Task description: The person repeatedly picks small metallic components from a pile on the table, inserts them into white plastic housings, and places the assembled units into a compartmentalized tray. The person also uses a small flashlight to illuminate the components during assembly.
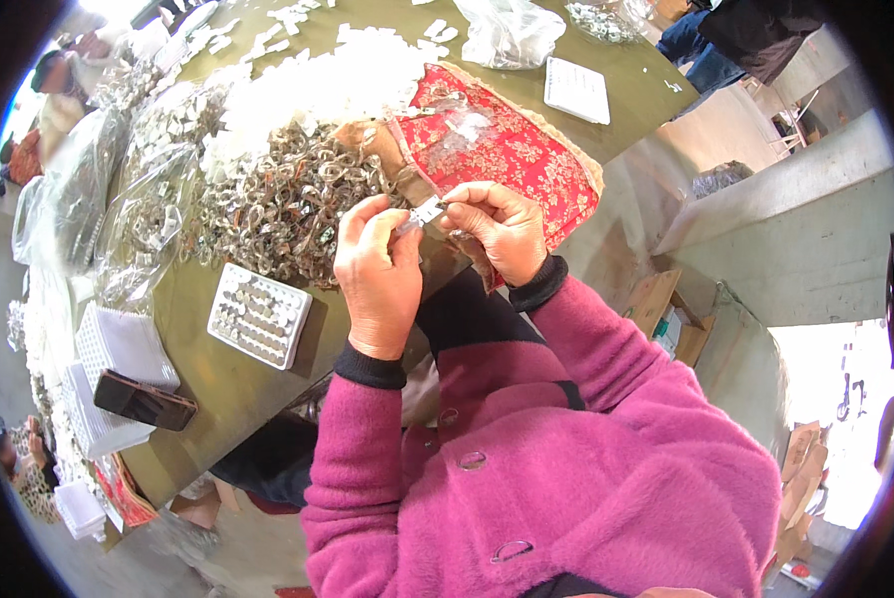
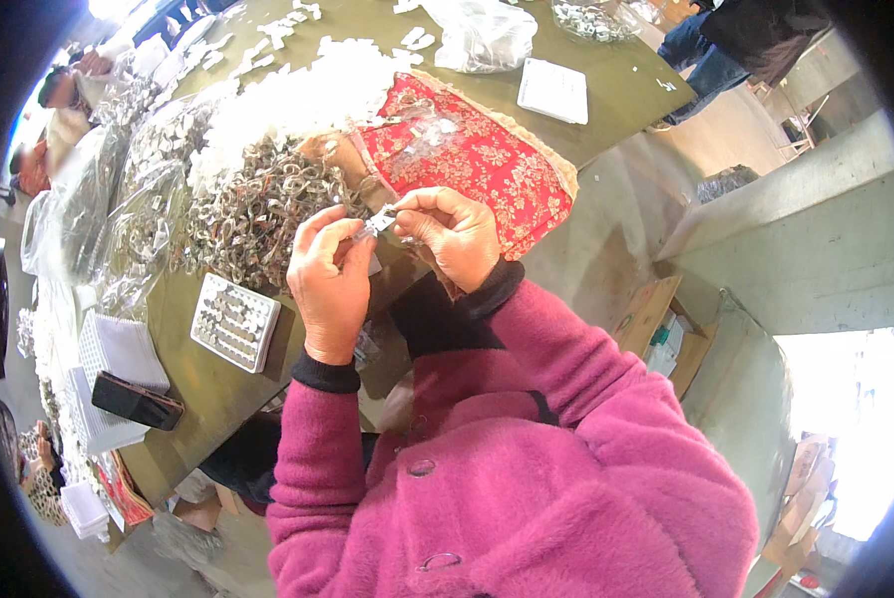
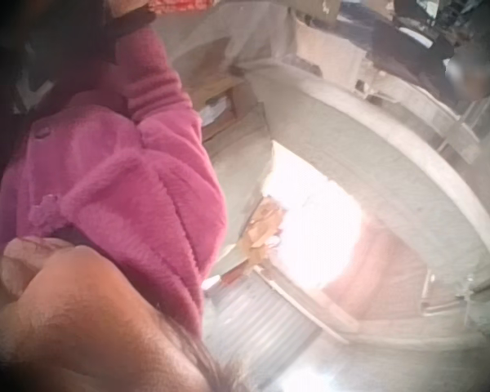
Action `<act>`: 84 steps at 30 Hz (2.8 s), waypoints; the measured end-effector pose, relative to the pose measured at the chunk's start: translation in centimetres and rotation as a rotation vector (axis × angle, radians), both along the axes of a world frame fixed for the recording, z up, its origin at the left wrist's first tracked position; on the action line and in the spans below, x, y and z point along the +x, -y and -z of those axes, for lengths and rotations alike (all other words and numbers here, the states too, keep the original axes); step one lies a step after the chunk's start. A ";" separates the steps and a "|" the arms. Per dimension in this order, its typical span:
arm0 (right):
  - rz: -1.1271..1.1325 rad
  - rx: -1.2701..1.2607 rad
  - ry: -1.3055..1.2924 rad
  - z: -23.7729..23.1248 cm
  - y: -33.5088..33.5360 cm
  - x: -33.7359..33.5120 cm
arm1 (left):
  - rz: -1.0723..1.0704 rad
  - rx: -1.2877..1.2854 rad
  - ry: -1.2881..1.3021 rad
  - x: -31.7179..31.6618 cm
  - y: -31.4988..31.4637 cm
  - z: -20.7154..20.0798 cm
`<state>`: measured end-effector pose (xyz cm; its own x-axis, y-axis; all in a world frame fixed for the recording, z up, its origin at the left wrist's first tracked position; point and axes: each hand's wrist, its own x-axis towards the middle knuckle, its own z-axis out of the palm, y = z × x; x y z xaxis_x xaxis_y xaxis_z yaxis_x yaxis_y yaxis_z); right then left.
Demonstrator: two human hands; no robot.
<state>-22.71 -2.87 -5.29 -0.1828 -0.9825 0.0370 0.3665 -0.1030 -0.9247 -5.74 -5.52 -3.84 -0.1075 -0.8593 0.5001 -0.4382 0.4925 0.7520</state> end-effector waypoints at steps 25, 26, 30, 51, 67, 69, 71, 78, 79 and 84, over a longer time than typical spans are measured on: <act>-0.023 -0.230 -0.457 -2.8 -4.7 3.6 | 0.272 0.910 -1.205 3.7 -6.1 -0.7; -0.009 -0.238 -0.502 -2.9 -4.7 3.6 | 0.260 0.915 -1.225 3.7 -6.4 -0.7; -0.011 -0.381 -0.649 -3.4 -4.7 3.6 | 0.299 0.885 -1.178 4.0 -7.2 -1.0; -0.180 -0.500 -0.706 -2.5 -3.6 2.5 | 0.289 0.654 -0.971 4.2 -8.1 -0.7; -0.176 -0.393 -0.632 -2.5 -4.3 3.5 | 0.288 0.480 -0.900 4.4 -8.4 0.9; -0.150 -0.381 -0.583 -2.3 -4.4 4.2 | 0.269 0.464 -0.903 4.4 -8.5 1.0; -0.140 -0.391 -0.574 -2.1 -4.4 4.7 | 0.258 0.484 -0.936 4.5 -8.6 1.0; -0.140 -0.433 -0.595 -2.0 -4.4 5.0 | 0.239 0.522 -0.897 5.6 -8.9 1.0; -0.124 -0.417 -0.570 -2.0 -4.5 5.2 | 0.219 0.516 -0.881 5.6 -8.9 1.0; -0.066 -0.359 -0.488 -1.7 -4.7 6.1 | 0.209 0.489 -0.912 5.6 -9.0 1.3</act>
